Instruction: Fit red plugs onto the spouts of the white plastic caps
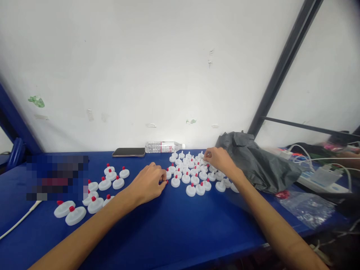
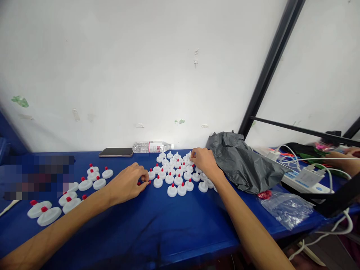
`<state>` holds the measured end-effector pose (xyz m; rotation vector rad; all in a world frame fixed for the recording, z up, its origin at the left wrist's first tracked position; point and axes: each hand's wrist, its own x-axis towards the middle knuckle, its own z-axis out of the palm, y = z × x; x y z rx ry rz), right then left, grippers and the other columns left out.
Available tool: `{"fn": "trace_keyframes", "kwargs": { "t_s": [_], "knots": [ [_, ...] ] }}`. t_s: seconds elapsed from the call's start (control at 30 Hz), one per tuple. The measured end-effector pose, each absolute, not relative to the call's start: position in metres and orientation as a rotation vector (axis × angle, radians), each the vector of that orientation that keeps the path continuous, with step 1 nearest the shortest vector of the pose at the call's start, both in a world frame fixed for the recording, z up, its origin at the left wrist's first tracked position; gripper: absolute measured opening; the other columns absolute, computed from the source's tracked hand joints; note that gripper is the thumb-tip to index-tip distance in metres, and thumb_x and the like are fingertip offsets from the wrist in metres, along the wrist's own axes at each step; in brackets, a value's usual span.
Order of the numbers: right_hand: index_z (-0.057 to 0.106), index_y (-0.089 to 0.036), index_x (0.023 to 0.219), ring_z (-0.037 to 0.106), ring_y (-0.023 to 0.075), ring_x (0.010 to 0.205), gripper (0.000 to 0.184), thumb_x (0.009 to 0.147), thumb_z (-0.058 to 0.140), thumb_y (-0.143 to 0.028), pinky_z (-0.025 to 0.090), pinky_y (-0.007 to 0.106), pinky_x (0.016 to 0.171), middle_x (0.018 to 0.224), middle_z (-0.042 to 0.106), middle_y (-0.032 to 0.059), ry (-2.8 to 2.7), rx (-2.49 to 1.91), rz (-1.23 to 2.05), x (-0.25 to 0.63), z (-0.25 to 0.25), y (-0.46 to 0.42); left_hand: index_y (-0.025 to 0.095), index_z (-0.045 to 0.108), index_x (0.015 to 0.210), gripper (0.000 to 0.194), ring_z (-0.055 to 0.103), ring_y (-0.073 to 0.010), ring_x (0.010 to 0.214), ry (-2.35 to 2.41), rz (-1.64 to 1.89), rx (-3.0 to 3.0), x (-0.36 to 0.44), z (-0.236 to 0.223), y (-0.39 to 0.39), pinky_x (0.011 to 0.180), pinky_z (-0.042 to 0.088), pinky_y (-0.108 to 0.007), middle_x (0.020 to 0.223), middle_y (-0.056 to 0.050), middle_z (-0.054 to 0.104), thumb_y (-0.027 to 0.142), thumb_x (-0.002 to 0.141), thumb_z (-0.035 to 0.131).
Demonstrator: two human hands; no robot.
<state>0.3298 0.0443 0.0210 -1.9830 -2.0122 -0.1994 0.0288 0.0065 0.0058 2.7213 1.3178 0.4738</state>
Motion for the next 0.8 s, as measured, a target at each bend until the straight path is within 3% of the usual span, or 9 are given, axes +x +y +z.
{"fn": "trace_keyframes", "kwargs": {
  "t_s": [0.43,0.63,0.8],
  "knots": [
    [0.075,-0.021,0.087,0.071,0.0224,0.082,0.008,0.084,0.068,-0.023,0.047,0.027,0.07,0.087,0.078,0.0065,-2.041,-2.013,-0.215,0.332,0.018,0.044,0.02,0.061,0.068,0.021,0.055,-0.0258,0.081,1.259,0.52,2.707,0.022,0.012,0.006,0.066,0.039,-0.035,0.071,-0.007,0.064,0.021,0.085,0.049],
    [0.076,-0.02,0.097,0.071,0.0222,0.091,0.024,0.094,0.058,-0.036,0.048,0.027,0.075,0.099,0.077,0.0078,-2.093,-1.867,-0.162,0.325,0.021,0.042,0.022,0.069,0.081,0.018,0.056,-0.0269,0.09,1.181,0.47,2.668,0.016,0.01,0.009,0.076,0.043,-0.037,0.088,-0.007,0.067,0.038,0.083,0.062],
    [0.077,-0.02,0.089,0.071,0.023,0.09,0.015,0.087,0.067,-0.03,0.048,0.028,0.077,0.096,0.078,0.0075,-2.157,-1.777,-0.095,0.321,0.016,0.044,0.023,0.069,0.084,0.013,0.057,-0.0259,0.093,1.128,0.44,2.644,0.015,0.009,0.009,0.08,0.044,-0.037,0.095,-0.006,0.066,0.033,0.084,0.061]
  ]
}}
